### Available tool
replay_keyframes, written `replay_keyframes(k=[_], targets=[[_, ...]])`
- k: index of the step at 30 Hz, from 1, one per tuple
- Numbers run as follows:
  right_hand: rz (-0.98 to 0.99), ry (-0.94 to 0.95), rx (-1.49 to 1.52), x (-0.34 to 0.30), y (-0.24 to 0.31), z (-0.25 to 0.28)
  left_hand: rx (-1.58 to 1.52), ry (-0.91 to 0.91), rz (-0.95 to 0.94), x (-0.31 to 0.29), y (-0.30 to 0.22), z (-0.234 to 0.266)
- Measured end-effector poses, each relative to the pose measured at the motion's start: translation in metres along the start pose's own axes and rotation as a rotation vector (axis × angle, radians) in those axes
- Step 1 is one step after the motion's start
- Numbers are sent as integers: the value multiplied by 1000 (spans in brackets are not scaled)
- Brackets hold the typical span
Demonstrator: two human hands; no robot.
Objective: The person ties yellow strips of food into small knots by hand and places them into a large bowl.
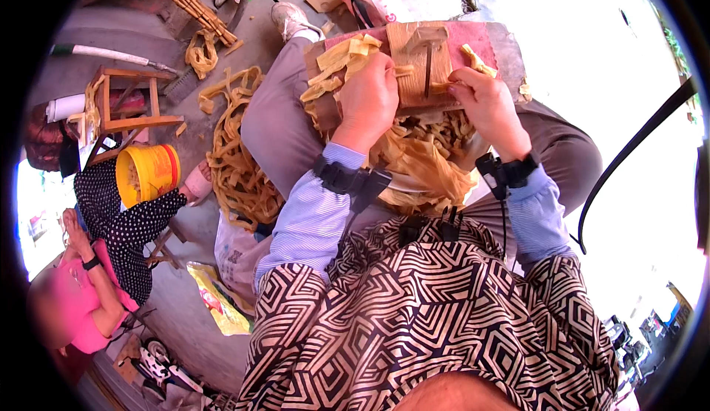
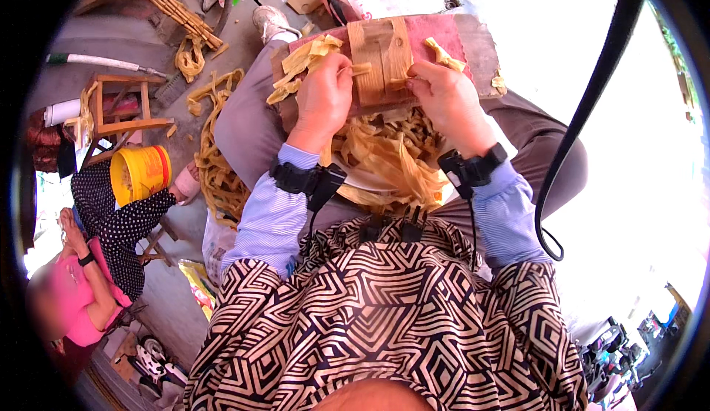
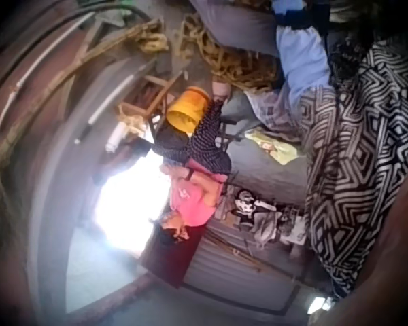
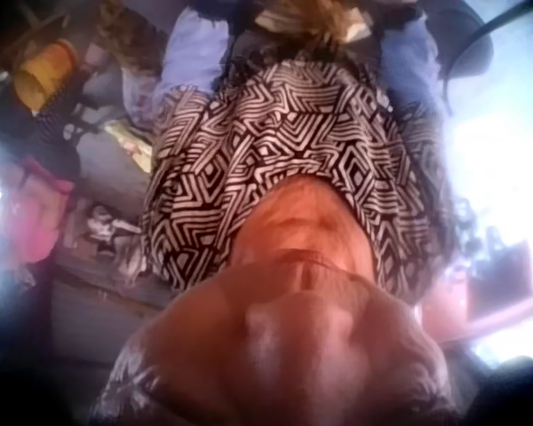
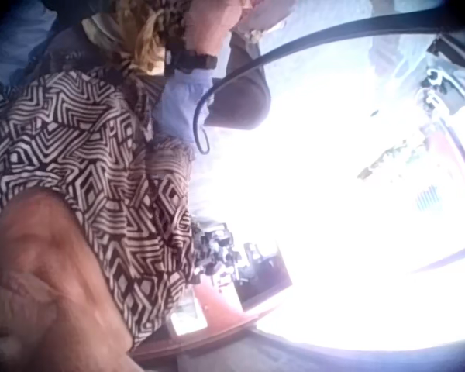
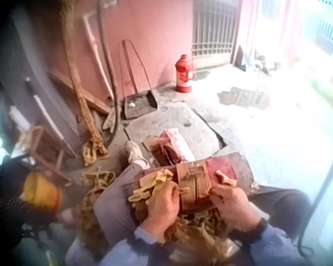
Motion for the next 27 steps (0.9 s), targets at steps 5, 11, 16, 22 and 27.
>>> replay_keyframes(k=[5, 11, 16, 22, 27], targets=[[-135, 386, 477, -29, 8, -10, -1045, 156, 314, -29, 6, -14], [-165, 464, 306, -44, 14, -13, -1054, 316, 216, -34, -61, -21], [13, 482, 220, -60, 30, -9, -954, 389, 259, -61, -59, -27], [151, 288, 18, -68, 22, -15, -1009, 409, 362, -86, -38, -27], [344, -170, -183, -66, 42, 10, -845, 645, 547, -109, -26, -41]])
Point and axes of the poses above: each hand's wrist, its own x-axis towards the middle knuckle, its own z-axis out of the back of the hand, y = z × x, the point moved 8 cm from there along x, towards the middle knuckle, and after that the axes turned 13 degrees about -z, right-handed, at the moved point
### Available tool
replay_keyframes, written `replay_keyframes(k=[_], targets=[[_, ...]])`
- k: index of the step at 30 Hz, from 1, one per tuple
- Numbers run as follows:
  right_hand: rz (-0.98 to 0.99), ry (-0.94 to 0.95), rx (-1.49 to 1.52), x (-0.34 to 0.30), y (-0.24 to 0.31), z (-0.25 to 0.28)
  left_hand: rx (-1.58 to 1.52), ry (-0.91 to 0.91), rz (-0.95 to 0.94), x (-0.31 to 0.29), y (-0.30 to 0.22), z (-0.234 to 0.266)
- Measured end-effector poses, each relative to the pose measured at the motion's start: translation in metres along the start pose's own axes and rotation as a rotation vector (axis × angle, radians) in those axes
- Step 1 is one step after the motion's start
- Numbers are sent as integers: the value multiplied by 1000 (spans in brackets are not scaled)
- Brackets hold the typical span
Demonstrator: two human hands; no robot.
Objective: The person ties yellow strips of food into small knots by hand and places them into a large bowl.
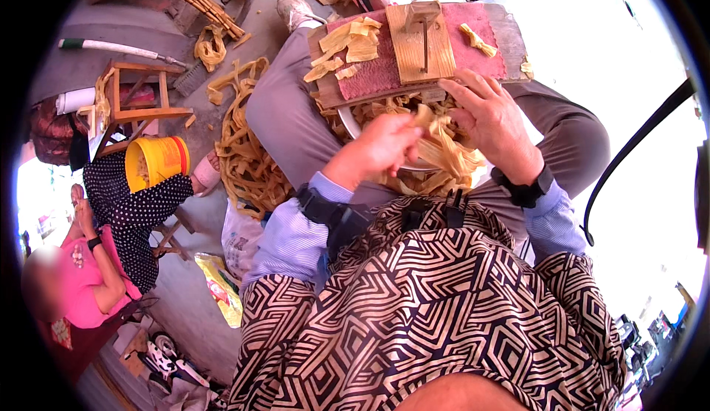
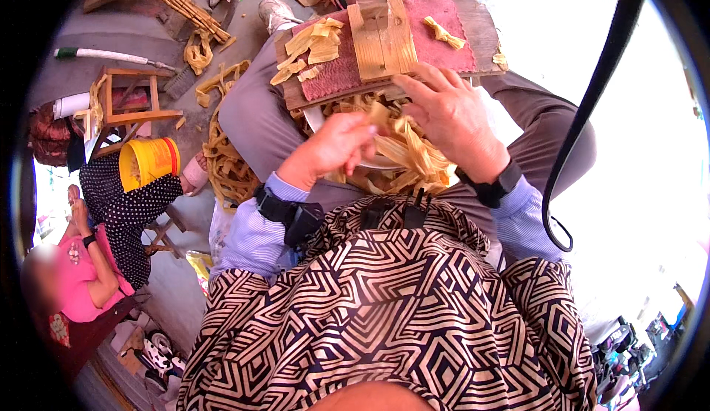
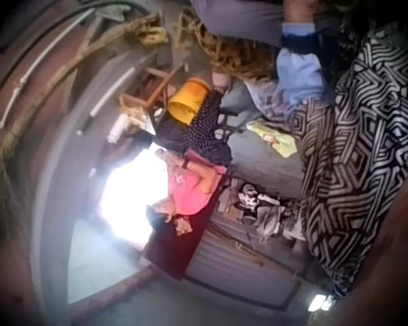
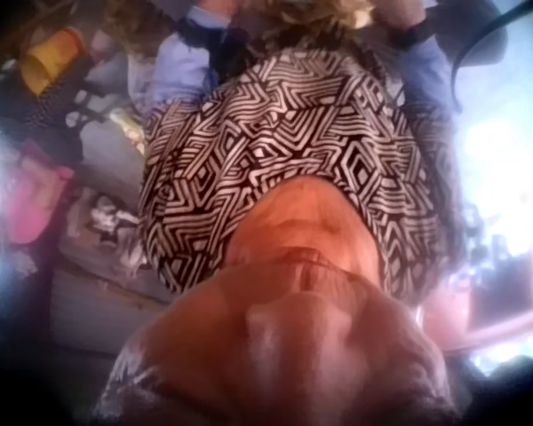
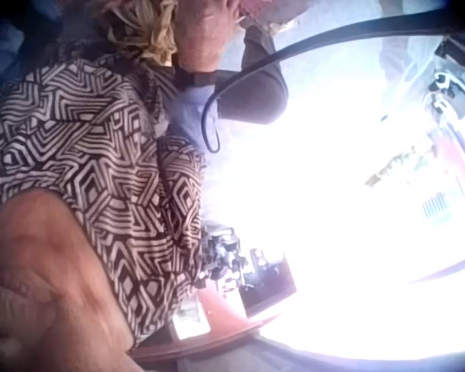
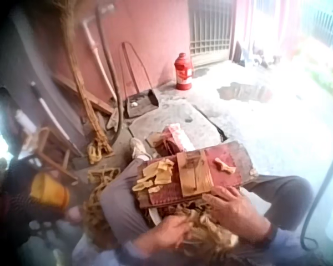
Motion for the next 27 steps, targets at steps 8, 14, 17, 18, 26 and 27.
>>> replay_keyframes(k=[8, 14, 17, 18, 26, 27], targets=[[-360, 180, 240, -30, -34, -15, -226, 205, -26, -19, -23, -50], [-401, 768, 986, -59, 54, -25, 11, -109, -345, 6, -46, -15], [-579, 503, 1083, -31, 23, -20, -255, -213, -506, -5, -53, -31], [-668, 380, 1129, -27, 5, -26, -357, -200, -454, -9, -59, -38], [-294, -61, 150, -17, 1, -13, -557, -51, -250, 5, -19, -43], [-288, -66, 143, -17, 2, -11, -507, -6, -223, 6, -13, -42]])
Point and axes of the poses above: each hand's wrist, its own x-axis towards the middle knuckle, its own z-axis out of the back of the hand, y = z × x, the point moved 8 cm from there along x, towards the middle knuckle, and after that the axes turned 13 degrees about -z, right-handed, at the moved point
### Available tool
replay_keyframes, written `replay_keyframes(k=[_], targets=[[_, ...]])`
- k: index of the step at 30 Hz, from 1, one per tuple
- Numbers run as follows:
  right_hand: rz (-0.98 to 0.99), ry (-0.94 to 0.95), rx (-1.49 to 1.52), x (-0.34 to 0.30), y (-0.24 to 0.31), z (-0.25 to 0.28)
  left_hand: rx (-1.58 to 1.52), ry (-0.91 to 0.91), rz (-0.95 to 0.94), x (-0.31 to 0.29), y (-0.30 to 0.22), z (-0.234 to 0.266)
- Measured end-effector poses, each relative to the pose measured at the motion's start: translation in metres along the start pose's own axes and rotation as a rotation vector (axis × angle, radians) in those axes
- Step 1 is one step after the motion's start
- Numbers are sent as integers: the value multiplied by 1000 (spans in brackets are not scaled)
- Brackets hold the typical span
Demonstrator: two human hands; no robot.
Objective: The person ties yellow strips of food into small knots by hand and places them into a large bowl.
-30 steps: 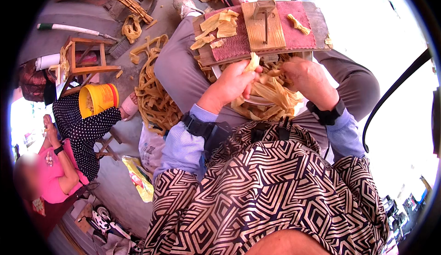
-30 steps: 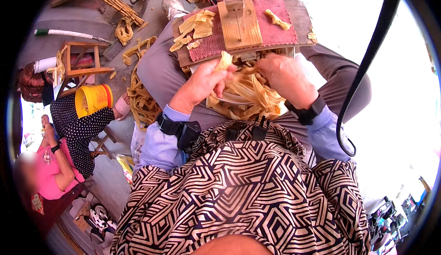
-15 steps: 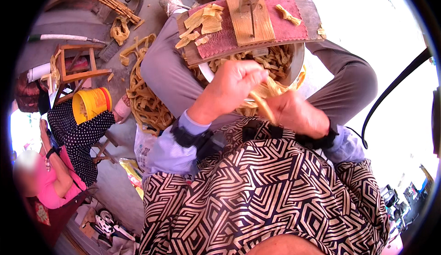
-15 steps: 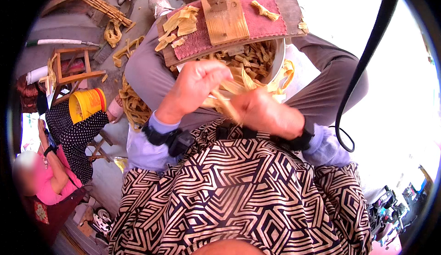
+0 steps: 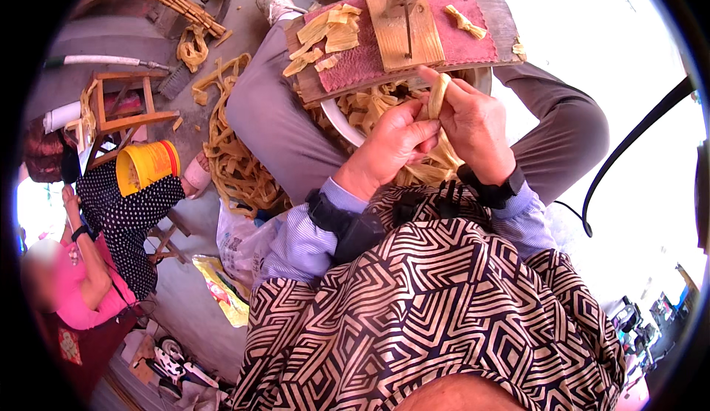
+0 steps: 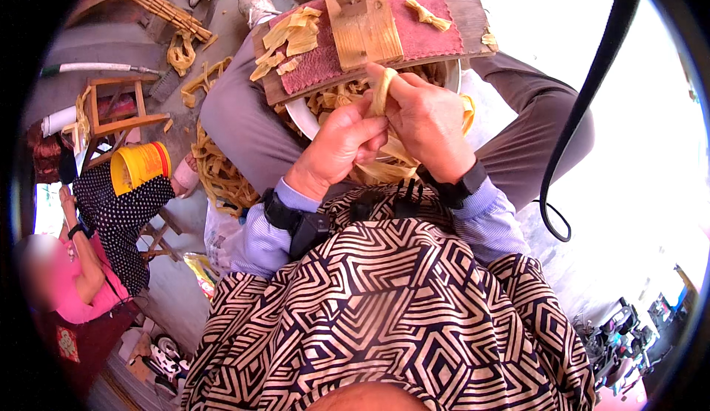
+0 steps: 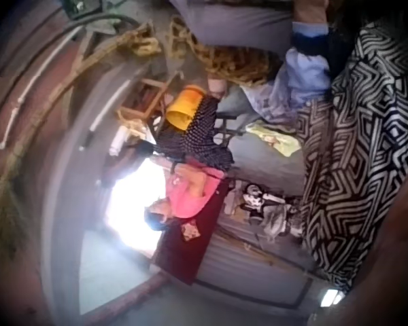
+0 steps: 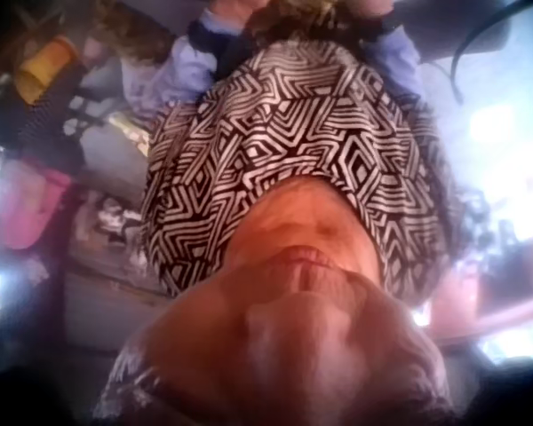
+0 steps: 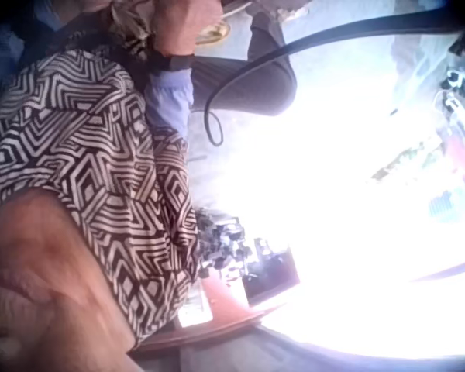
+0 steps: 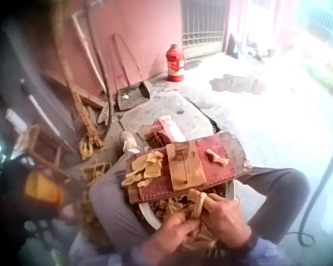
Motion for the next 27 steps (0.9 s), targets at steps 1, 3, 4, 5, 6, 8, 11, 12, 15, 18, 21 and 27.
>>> replay_keyframes(k=[1, 3, 4, 5, 6, 8, 11, 12, 15, 18, 21, 27], targets=[[5, -9, -7, 0, 0, 1, 48, 45, 38, 0, 8, 5], [-85, 164, 11, -8, -27, -18, 673, 48, -299, 1, -11, 16], [-240, 263, 121, -16, -43, -30, 1100, 57, -498, -4, -29, 10], [-399, 357, 237, -26, -61, -43, 1529, 71, -699, -10, -43, -6], [-541, 477, 601, -36, -68, -62, 1606, 45, -668, -13, -48, -12], [-696, 735, 838, -46, -56, -68, 1508, 20, -771, -21, -52, -11], [-959, 860, 1450, -57, -45, -89, 1176, 11, -734, -20, -40, 2], [-948, 875, 1573, -59, -44, -89, 1057, 18, -688, -18, -33, 3], [-843, 863, 1477, -53, -46, -87, 897, -7, -580, -12, -34, 1], [-585, 477, 1110, -32, -51, -63, 990, -101, -565, 1, -51, -10], [-322, 137, 699, -16, -37, -30, 1329, -247, -630, 4, -57, -15], [-129, -130, 495, -9, -35, -7, 215, -252, -197, 0, 5, 7]])
Point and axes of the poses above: each hand's wrist, its own x-axis towards the middle knuckle, its own z-axis out of the back of the hand, y = z × x, the point moved 8 cm from there along x, towards the middle knuckle, and after that the axes turned 13 degrees about -z, right-handed, at the moved point
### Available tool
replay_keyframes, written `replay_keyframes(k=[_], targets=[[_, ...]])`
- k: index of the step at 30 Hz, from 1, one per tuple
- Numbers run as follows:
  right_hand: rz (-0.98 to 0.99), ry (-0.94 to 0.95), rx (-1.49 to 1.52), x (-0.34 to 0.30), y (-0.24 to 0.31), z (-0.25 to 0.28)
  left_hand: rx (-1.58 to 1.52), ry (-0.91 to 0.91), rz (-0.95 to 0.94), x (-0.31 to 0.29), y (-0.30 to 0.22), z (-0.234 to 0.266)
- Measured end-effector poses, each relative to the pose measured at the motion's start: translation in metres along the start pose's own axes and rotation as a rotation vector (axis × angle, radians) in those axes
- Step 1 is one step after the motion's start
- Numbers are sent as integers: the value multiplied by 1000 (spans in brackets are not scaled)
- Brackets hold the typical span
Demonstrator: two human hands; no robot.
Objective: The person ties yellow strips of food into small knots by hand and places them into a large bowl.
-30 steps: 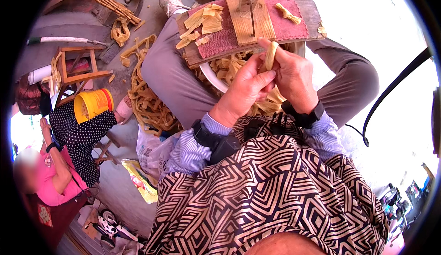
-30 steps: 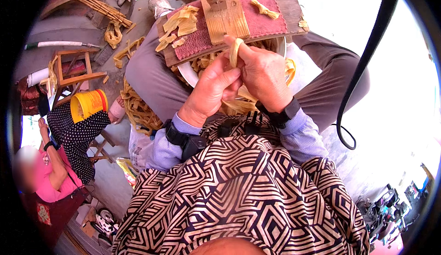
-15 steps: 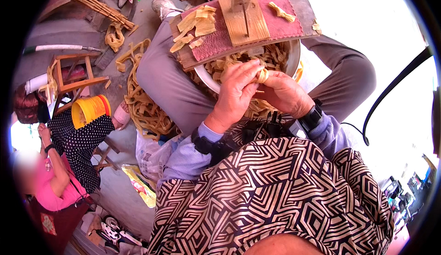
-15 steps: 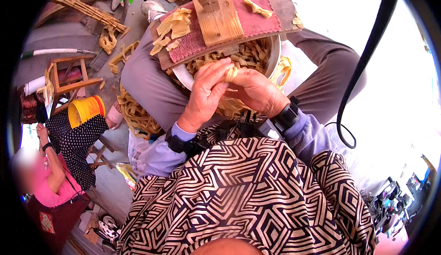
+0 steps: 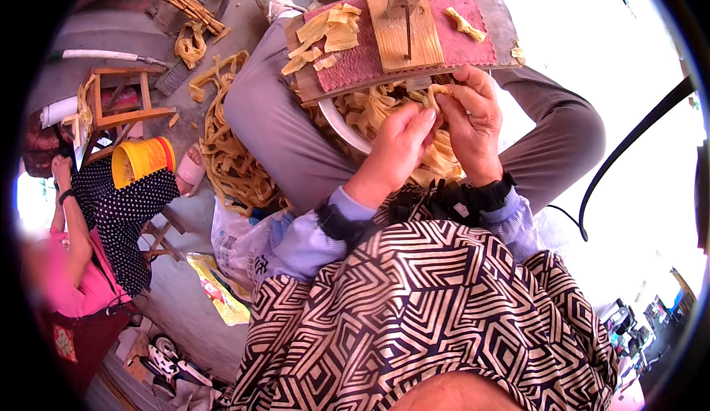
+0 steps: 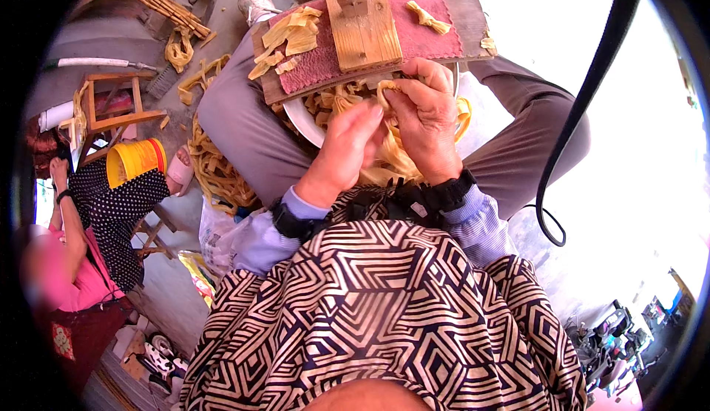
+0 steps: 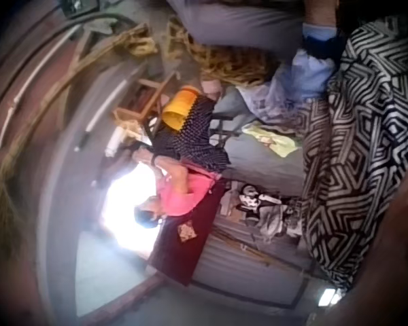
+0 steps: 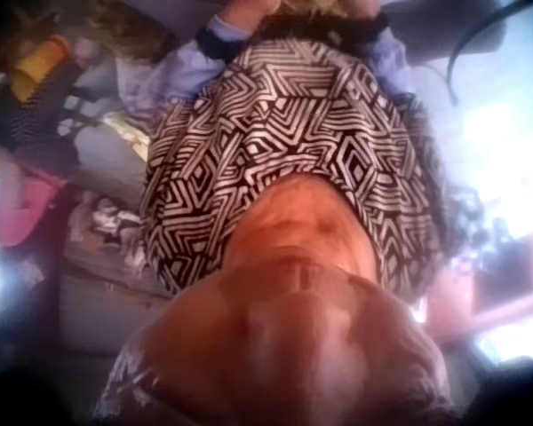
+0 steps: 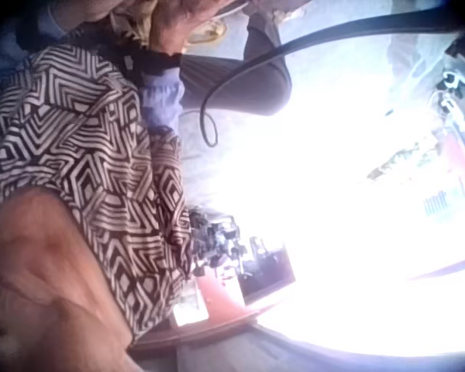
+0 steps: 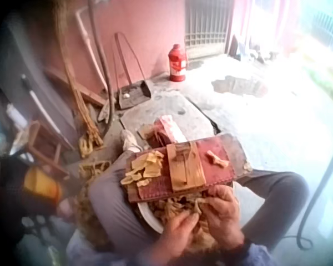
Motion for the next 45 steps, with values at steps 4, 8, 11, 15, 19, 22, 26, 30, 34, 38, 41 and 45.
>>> replay_keyframes(k=[4, 8, 11, 15, 19, 22, 26, 30, 34, 38, 41, 45], targets=[[-369, 57, 352, -2, -42, 1, -248, 79, 348, -36, 0, 19], [-618, 152, 678, 14, -60, 10, 118, 117, 88, -49, 0, 53], [-349, 127, 255, 30, -21, 32, 807, 149, -339, -35, -37, 51], [-187, 547, -83, 29, 31, -1, 1201, 197, -575, -26, -78, 10], [-346, 898, -118, 20, 28, -23, 1141, 294, -644, -16, -94, -4], [-489, 997, -57, 20, 37, -5, 956, 423, -532, -20, -109, -1], [-513, 961, 32, 30, 40, 1, 778, 457, -374, -1, -108, 8], [-180, 476, -52, 71, 32, -4, 424, 210, -304, 56, -91, 35], [-89, 310, -160, 89, 9, -7, 350, 76, -241, 85, -68, 50], [-53, 257, -186, 93, 4, -13, 441, 29, -290, 94, -64, 54], [233, 218, -578, 88, 5, -27, 844, -79, -515, 97, -69, 61], [-52, 345, -295, 79, 0, -10, 869, -95, -509, 87, -75, 61]])
Point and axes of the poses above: each hand's wrist, its own x-axis towards the middle knuckle, its own z-axis out of the back of the hand, y = z × x, the point moved 8 cm from there along x, towards the middle knuckle, and after that the axes turned 13 degrees about -z, right-handed, at the moved point
